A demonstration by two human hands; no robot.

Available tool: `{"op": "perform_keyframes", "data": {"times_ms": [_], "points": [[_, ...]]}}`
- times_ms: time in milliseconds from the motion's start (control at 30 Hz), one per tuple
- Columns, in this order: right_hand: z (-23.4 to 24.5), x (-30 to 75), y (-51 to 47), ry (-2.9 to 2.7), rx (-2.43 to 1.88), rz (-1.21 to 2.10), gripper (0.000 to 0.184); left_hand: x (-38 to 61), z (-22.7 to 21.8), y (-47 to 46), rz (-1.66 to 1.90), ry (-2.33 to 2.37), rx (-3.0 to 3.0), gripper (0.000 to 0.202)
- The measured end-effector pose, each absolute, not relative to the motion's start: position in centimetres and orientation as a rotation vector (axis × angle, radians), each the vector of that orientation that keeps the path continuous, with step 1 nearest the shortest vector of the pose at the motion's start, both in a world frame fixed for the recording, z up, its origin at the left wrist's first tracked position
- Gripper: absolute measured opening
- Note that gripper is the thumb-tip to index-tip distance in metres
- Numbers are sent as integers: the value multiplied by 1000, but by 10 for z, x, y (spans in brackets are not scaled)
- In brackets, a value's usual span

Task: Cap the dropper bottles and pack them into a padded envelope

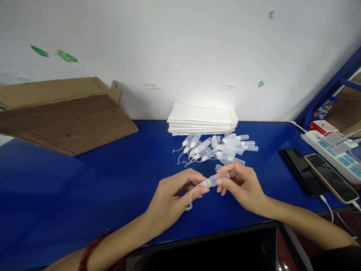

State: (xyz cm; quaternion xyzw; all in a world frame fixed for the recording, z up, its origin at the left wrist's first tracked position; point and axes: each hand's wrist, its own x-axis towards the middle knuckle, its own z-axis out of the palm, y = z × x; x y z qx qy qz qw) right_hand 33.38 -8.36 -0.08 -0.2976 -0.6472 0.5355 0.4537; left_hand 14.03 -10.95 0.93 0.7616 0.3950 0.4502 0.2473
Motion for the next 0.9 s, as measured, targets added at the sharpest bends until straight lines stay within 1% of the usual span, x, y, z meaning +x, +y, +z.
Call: {"op": "perform_keyframes", "data": {"times_ms": [133, 200, 267, 333, 433, 467, 533, 567, 633, 767, 900], "points": [[-2, 334, -85, -1677, -600, 1104, 9, 139, 18, -107, 973, 1087, 1793, 20], [-3, 335, -85, -1740, -551, 989, 8, 139, 19, -106, 862, 1043, 1732, 30], [-3, 336, -85, -1787, -524, 893, 8, 139, 18, -106, 825, 994, 1783, 39], [-3, 336, -85, -1799, -546, 886, 8, 139, 14, -108, 958, 1001, 2007, 34], [-2, 336, -84, -1777, -638, 1046, 11, 137, 4, -109, 1307, 1041, 2599, 12], [-2, 336, -84, -1771, -669, 1104, 12, 136, 1, -109, 1389, 1038, 2797, 7], [-2, 335, -83, -1767, -728, 1181, 15, 134, -3, -107, 1466, 1015, 3073, 7], [-2, 335, -83, -1766, -755, 1203, 15, 133, -4, -106, 1480, 1016, 3121, 9], [-2, 334, -83, -1754, -786, 1224, 16, 133, -3, -104, 1446, 1016, 3027, 8], [-1, 334, -84, -1766, -763, 1201, 19, 135, 5, -105, 1306, 971, 2553, 10], [4, 337, -85, -1904, -699, 995, 21, 136, 10, -107, 1232, 939, 2382, 11]]}}
